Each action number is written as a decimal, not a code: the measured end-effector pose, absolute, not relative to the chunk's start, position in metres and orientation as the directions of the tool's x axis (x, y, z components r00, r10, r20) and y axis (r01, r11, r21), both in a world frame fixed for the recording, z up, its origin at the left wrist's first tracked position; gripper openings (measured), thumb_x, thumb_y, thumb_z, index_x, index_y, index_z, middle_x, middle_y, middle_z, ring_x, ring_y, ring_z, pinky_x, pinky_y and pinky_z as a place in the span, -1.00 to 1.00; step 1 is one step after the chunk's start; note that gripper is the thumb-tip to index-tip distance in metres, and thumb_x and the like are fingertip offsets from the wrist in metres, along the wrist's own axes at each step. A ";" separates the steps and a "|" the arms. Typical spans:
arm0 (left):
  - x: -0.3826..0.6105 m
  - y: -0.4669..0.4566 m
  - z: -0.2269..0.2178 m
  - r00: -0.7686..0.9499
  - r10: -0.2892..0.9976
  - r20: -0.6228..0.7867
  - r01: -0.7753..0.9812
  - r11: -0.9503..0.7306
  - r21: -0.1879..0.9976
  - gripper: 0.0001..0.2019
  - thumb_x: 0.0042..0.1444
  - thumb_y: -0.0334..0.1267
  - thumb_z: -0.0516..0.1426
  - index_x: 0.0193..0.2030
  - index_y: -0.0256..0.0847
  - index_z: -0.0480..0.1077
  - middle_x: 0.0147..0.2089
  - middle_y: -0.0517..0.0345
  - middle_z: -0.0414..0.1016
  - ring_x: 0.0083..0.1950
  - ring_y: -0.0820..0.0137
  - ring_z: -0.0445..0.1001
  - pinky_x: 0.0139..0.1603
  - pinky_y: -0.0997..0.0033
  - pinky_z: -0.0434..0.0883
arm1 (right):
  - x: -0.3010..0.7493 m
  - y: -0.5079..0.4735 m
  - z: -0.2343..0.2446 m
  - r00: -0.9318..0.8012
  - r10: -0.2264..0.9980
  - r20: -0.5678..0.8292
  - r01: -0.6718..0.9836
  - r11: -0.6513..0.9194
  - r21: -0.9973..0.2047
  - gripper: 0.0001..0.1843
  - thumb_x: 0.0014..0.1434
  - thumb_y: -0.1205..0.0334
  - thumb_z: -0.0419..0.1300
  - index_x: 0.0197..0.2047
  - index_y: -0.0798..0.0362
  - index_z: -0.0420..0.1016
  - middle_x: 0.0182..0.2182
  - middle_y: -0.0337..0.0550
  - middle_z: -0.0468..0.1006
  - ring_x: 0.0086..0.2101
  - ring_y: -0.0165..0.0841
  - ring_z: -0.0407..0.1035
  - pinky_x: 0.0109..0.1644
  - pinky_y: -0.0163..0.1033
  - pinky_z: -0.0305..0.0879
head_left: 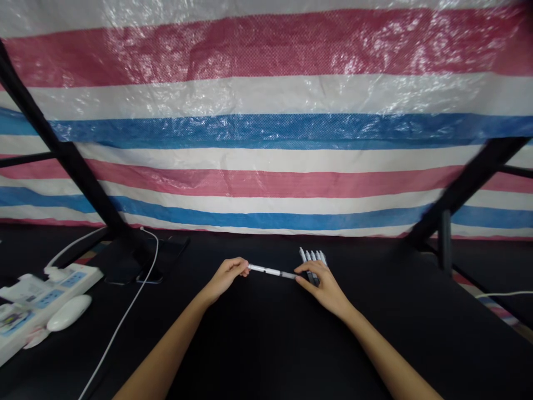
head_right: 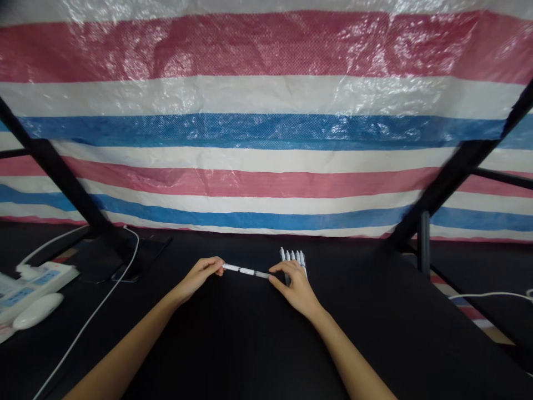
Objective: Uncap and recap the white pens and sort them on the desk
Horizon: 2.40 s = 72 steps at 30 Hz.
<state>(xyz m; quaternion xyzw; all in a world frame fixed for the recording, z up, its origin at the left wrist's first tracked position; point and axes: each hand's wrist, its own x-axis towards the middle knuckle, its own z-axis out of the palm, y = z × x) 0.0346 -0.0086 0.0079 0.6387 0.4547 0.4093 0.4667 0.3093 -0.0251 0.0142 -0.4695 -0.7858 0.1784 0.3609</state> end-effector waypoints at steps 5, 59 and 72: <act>0.035 -0.009 0.009 0.243 0.966 0.093 0.190 -0.141 0.972 -0.63 0.06 0.03 0.06 -0.50 -0.26 0.38 -0.47 0.15 0.38 -0.35 0.39 0.36 -0.23 0.39 0.30 | 0.311 -0.024 0.013 -0.324 0.851 0.413 0.607 0.522 -0.599 -0.83 0.12 0.10 0.15 -0.27 -0.03 0.48 -0.28 -0.13 0.53 -0.20 -0.21 0.36 -0.05 -0.03 0.21; 0.033 -0.011 0.013 0.271 0.957 0.098 0.172 -0.149 0.974 -0.66 0.08 -0.05 0.06 -0.55 -0.26 0.40 -0.45 0.15 0.35 -0.35 0.40 0.34 -0.23 0.42 0.26 | 0.310 -0.029 0.018 -0.380 0.852 0.359 0.684 0.521 -0.511 -0.67 0.24 -0.03 -0.04 -0.29 -0.03 0.44 -0.30 -0.16 0.52 -0.20 -0.24 0.35 -0.03 -0.06 0.15; 0.034 -0.011 0.012 0.255 0.962 0.096 0.149 -0.138 0.979 -0.67 0.07 -0.03 0.08 -0.51 -0.26 0.39 -0.47 0.16 0.36 -0.35 0.40 0.34 -0.23 0.42 0.27 | 0.308 -0.031 0.020 -0.387 0.855 0.345 0.682 0.518 -0.516 -0.67 0.27 0.02 -0.08 -0.34 -0.02 0.40 -0.34 -0.18 0.51 -0.23 -0.26 0.34 -0.04 -0.07 0.13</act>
